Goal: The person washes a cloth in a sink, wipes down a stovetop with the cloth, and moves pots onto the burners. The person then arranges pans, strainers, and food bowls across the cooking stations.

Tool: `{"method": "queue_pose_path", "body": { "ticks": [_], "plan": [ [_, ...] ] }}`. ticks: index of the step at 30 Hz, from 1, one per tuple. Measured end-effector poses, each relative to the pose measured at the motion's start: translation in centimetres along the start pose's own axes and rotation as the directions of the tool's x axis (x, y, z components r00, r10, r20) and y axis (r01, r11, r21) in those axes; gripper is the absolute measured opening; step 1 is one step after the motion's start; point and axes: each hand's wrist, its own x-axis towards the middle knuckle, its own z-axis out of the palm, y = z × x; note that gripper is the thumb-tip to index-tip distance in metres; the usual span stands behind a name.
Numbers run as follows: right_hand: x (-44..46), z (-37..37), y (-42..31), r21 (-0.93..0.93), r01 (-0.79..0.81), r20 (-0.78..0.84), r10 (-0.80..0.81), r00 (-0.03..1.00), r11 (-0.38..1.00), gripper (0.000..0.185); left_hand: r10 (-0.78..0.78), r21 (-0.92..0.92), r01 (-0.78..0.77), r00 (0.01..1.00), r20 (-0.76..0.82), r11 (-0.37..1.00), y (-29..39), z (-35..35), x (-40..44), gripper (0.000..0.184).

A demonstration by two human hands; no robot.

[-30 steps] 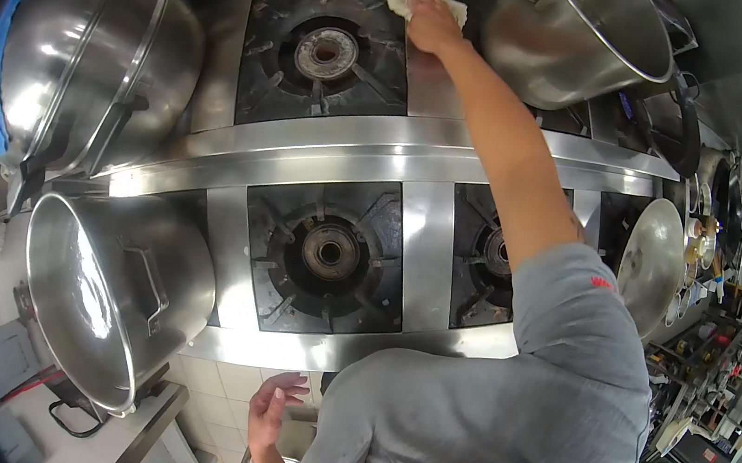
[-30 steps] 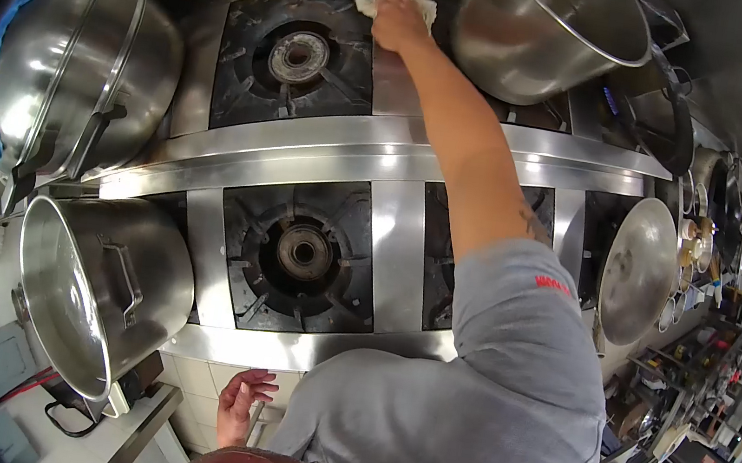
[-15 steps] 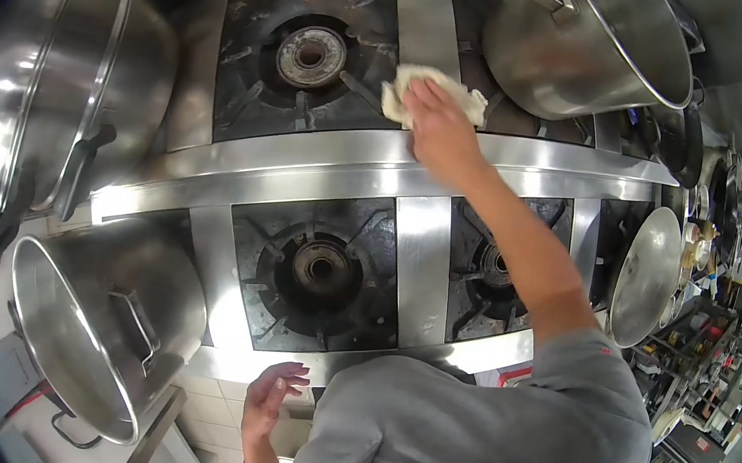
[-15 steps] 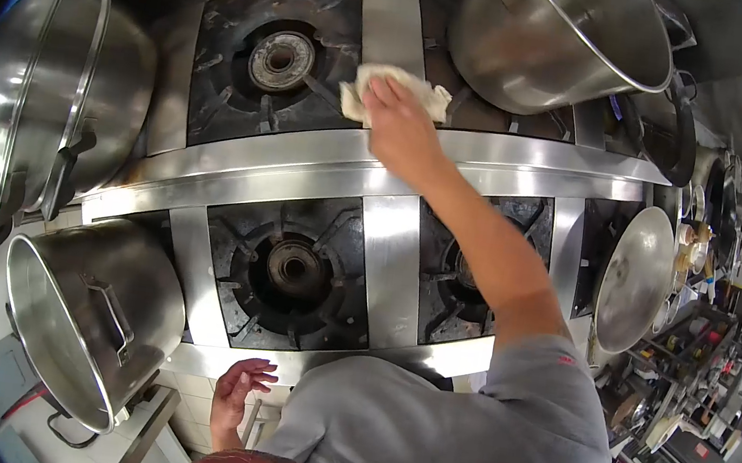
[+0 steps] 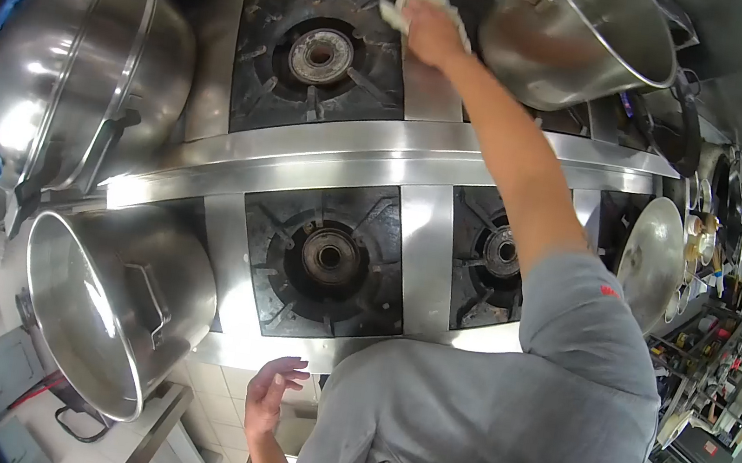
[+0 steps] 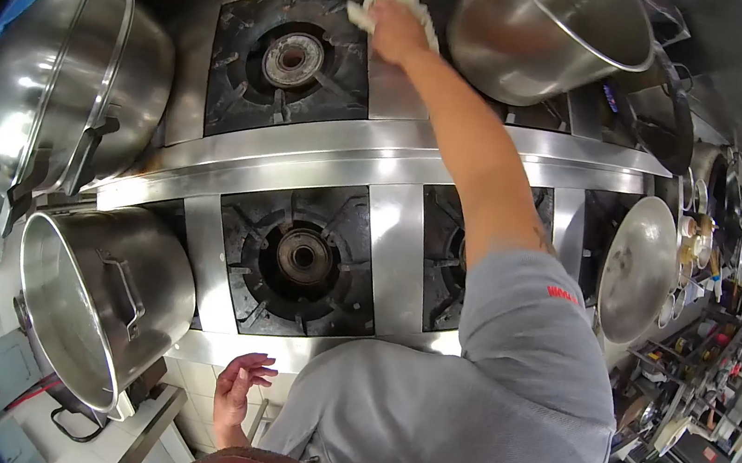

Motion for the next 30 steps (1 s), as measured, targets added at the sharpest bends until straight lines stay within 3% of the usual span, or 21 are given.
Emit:
{"method": "queue_pose_path", "body": {
  "ticks": [1,4,8,10,11,14,17,18,21,22,25,26,27,30],
  "plan": [
    [-3.1,-1.5,-1.6,0.04,0.084,-0.023,-0.083,0.996,0.996,0.032,0.021,0.009,-0.021,1.0,0.015,1.0,-0.1,0.0,-0.3,0.055],
    [-12.9,-7.8,-7.7,0.111,0.041,0.1,-0.053,0.994,0.993,0.036,0.094,0.047,-0.097,0.993,0.067,0.994,-0.4,-0.5,-0.6,0.053],
    [-22.2,-11.0,-11.1,0.251,0.126,-0.087,-0.107,0.99,0.96,0.031,0.188,0.08,-0.206,0.964,0.19,0.975,0.6,0.1,-1.5,0.048],
    [-24.0,-15.3,-13.2,0.3,-0.148,0.316,0.048,0.948,0.942,0.028,0.216,0.115,-0.253,0.941,0.259,0.961,1.3,0.5,-2.4,0.047],
    [-25.4,-17.0,-14.4,0.286,-0.291,0.508,0.113,0.854,0.913,0.028,0.221,0.133,-0.269,0.93,0.294,0.954,1.5,0.5,-3.0,0.047],
    [-33.2,-16.6,-16.5,0.437,-0.301,0.231,0.218,0.948,0.847,0.029,0.247,0.132,-0.313,0.897,0.367,0.941,1.0,-0.7,-4.0,0.045],
    [-36.3,-20.1,-21.0,0.466,-0.387,0.069,0.404,0.912,0.795,0.031,0.214,0.144,-0.307,0.867,0.45,0.941,0.0,-2.8,-4.7,0.043],
    [-36.8,-20.6,-22.2,0.421,-0.413,0.079,0.421,0.904,0.808,0.032,0.2,0.148,-0.306,0.851,0.486,0.94,-0.2,-3.3,-4.8,0.042],
    [-40.0,-17.0,-24.6,0.373,-0.256,-0.102,0.314,0.944,0.892,0.034,0.148,0.168,-0.303,0.789,0.596,0.938,-1.0,-4.9,-4.9,0.041],
    [-41.9,-14.5,-24.9,0.293,-0.265,-0.043,0.29,0.956,0.919,0.034,0.129,0.183,-0.302,0.775,0.619,0.936,-1.4,-5.4,-5.1,0.04],
    [-48.2,-10.9,-28.8,0.129,-0.282,-0.213,0.304,0.929,0.951,0.034,0.057,0.232,-0.275,0.75,0.659,0.933,-2.9,-7.0,-6.3,0.036],
    [-50.3,-10.8,-30.8,0.223,-0.385,-0.183,0.426,0.886,0.896,0.035,0.055,0.237,-0.276,0.751,0.658,0.931,-3.2,-7.5,-7.0,0.037],
    [-52.5,-11.0,-32.8,0.264,-0.379,-0.155,0.426,0.891,0.887,0.035,0.048,0.246,-0.275,0.751,0.658,0.93,-3.5,-7.9,-7.7,0.037],
    [-58.8,-12.4,-35.5,0.222,-0.237,-0.061,0.256,0.965,0.946,0.037,0.078,0.259,-0.308,0.767,0.637,0.915,-4.6,-8.9,-10.4,0.039]
  ]
}}
